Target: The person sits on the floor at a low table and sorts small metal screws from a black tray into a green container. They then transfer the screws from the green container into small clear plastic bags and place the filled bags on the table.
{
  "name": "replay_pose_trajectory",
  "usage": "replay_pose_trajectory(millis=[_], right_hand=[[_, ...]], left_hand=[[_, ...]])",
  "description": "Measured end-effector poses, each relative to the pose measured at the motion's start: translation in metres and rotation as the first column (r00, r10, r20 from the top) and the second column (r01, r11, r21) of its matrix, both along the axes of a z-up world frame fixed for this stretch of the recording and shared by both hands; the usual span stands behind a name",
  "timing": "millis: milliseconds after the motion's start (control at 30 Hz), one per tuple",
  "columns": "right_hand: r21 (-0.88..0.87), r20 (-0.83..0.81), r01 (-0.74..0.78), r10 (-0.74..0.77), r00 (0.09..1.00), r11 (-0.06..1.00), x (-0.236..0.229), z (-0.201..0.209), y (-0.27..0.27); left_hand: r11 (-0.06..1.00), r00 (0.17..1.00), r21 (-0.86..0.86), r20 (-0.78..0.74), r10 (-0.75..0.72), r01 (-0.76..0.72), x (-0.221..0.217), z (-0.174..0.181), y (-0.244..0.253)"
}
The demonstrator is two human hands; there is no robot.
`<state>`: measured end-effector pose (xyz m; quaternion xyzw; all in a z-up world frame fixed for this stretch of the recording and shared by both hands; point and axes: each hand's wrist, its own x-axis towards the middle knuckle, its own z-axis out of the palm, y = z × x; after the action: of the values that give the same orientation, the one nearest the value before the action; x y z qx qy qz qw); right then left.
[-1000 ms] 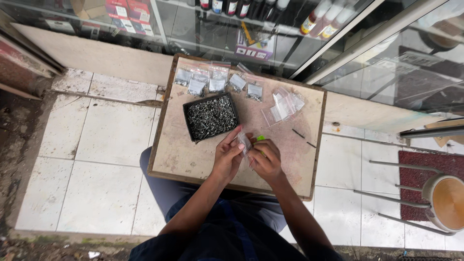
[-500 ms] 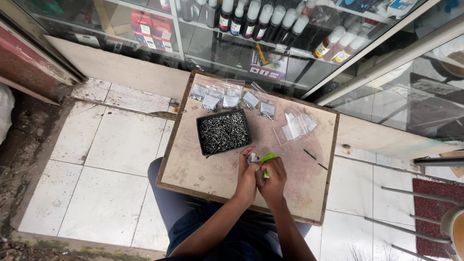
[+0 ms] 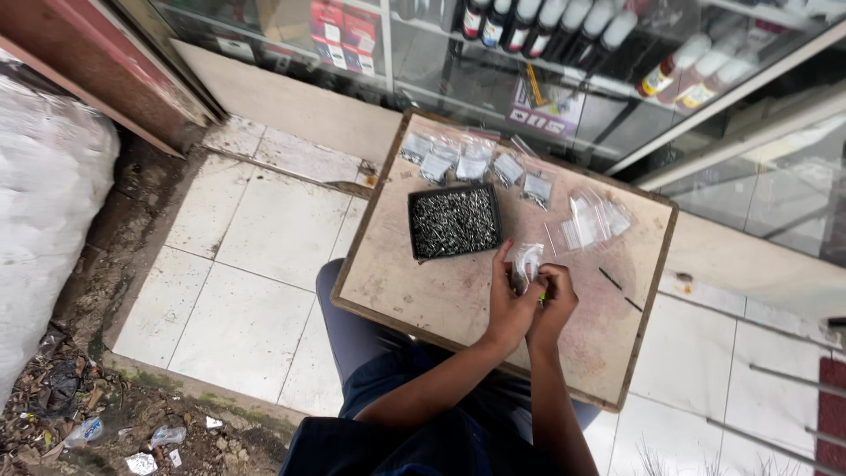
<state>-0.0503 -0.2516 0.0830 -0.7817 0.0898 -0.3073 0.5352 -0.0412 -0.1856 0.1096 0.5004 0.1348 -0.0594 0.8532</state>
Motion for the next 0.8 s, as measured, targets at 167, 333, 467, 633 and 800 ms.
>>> replay_pose_trajectory(millis=[167, 333, 467, 633, 800], right_hand=[[0.092, 0.064, 0.019, -0.025, 0.998, 0.996, 0.011, 0.009, 0.01], [-0.185, 0.042, 0.082, -0.075, 0.996, 0.979, 0.014, 0.037, 0.035], [-0.2, 0.058, 0.106, -0.096, 0.994, 0.974, 0.017, 0.018, 0.025], [-0.217, 0.047, 0.142, -0.135, 0.99, 0.966, 0.016, 0.002, 0.012], [-0.219, -0.133, 0.13, -0.162, 0.978, 0.967, 0.019, 0.004, -0.007]], left_hand=[[0.999, 1.0, 0.048, 0.015, 0.018, -0.019, 0.006, 0.018, 0.016], [0.985, 0.985, 0.128, -0.142, -0.098, 0.116, 0.026, -0.026, 0.018], [0.982, 0.989, 0.172, -0.137, -0.058, 0.082, 0.024, -0.015, 0.027], [0.972, 0.998, 0.23, -0.041, -0.046, 0.054, 0.019, -0.014, 0.041], [0.913, 0.875, 0.391, 0.397, -0.279, 0.113, 0.022, -0.022, 0.054]])
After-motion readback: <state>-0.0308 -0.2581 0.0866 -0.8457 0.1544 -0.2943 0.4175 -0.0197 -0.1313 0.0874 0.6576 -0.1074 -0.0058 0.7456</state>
